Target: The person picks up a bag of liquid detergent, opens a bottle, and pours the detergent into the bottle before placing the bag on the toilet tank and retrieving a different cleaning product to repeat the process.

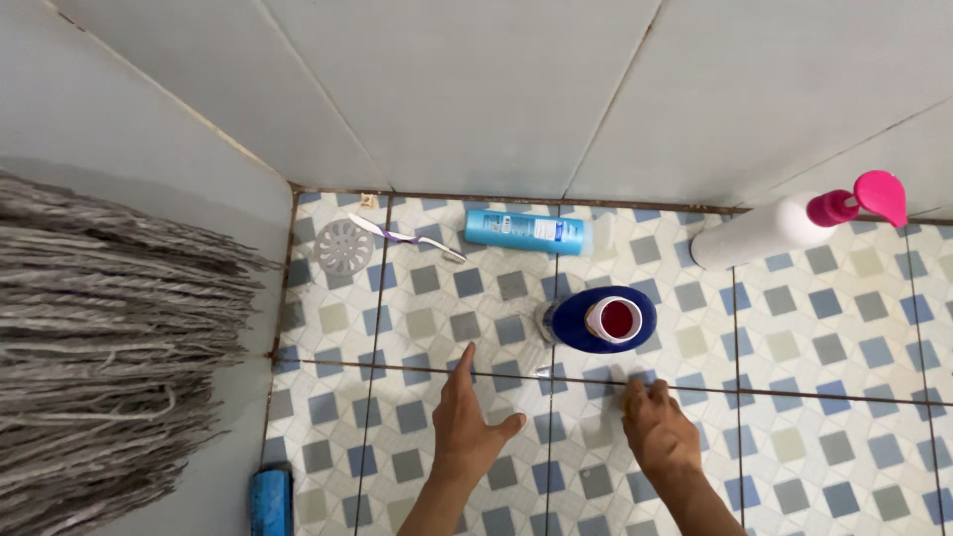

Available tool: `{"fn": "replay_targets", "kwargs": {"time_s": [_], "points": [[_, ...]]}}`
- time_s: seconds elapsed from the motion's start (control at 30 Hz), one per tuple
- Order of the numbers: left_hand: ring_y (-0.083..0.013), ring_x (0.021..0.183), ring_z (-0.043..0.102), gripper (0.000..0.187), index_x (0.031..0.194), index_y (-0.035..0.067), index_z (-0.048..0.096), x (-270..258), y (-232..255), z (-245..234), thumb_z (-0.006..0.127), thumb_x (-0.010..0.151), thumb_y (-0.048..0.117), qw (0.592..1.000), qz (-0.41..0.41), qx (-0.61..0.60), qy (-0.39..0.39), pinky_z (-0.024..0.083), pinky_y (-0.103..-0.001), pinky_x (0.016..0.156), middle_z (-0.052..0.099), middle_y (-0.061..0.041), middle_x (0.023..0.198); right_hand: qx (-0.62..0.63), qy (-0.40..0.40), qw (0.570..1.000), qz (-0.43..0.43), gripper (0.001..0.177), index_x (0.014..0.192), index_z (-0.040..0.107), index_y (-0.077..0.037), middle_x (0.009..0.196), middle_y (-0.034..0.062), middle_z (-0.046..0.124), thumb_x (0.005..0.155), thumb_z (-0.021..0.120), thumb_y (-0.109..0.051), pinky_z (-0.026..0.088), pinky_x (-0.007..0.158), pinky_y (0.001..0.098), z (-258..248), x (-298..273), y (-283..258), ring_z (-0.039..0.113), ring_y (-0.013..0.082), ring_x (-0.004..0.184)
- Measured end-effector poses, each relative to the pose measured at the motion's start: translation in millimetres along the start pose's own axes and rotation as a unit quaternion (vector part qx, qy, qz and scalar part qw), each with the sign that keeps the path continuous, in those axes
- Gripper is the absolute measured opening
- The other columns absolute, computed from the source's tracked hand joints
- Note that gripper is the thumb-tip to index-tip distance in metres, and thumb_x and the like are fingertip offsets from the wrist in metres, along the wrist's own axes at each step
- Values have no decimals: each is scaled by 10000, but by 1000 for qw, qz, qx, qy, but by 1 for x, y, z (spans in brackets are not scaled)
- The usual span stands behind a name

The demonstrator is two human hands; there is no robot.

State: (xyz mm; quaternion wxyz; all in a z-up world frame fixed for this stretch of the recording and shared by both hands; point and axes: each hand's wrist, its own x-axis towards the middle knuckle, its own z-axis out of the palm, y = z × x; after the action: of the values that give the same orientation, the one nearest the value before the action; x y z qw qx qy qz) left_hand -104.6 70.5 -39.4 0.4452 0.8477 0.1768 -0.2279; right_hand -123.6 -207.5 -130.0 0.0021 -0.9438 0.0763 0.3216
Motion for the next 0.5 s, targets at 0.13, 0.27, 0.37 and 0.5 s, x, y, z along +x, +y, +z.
{"fn": "replay_targets", "kwargs": {"time_s": [0.13, 0.27, 0.37, 0.5], "points": [[-342, 1423, 418, 1061, 1548, 168, 252, -3, 13, -2, 916, 721, 195, 999, 16, -30, 2, 380, -440, 1166, 408, -145, 1547, 145, 51, 981, 121, 464, 1335, 586, -191, 1159, 197, 675, 958, 553, -460, 587, 852, 426, -33, -18, 1, 716, 357, 953], [-337, 1398, 471, 942, 1522, 122, 341, -16, 40, -5, 870, 744, 175, 993, 75, -84, 44, 426, -434, 1138, 474, -152, 1525, 431, 66, 891, 126, 448, 1385, 621, -165, 1101, 147, 718, 1034, 389, -319, 589, 774, 396, -83, -31, 6, 740, 337, 763], [-359, 1364, 487, 885, 1472, 78, 412, -29, 64, -9, 887, 731, 164, 980, 151, -87, 93, 416, -452, 1124, 526, -177, 1462, 655, 116, 743, 71, 432, 1326, 638, -80, 1040, 122, 673, 1074, 477, -392, 564, 715, 367, -125, -35, 9, 615, 207, 748], [-327, 1363, 490, 797, 1452, 102, 458, -47, 96, -19, 849, 759, 141, 976, 184, -78, 91, 397, -475, 1114, 546, -121, 1463, 621, 245, 738, -102, 366, 1219, 534, -71, 1094, 120, 655, 932, 738, -172, 554, 838, 310, -186, -59, 2, 651, 153, 941]]}}
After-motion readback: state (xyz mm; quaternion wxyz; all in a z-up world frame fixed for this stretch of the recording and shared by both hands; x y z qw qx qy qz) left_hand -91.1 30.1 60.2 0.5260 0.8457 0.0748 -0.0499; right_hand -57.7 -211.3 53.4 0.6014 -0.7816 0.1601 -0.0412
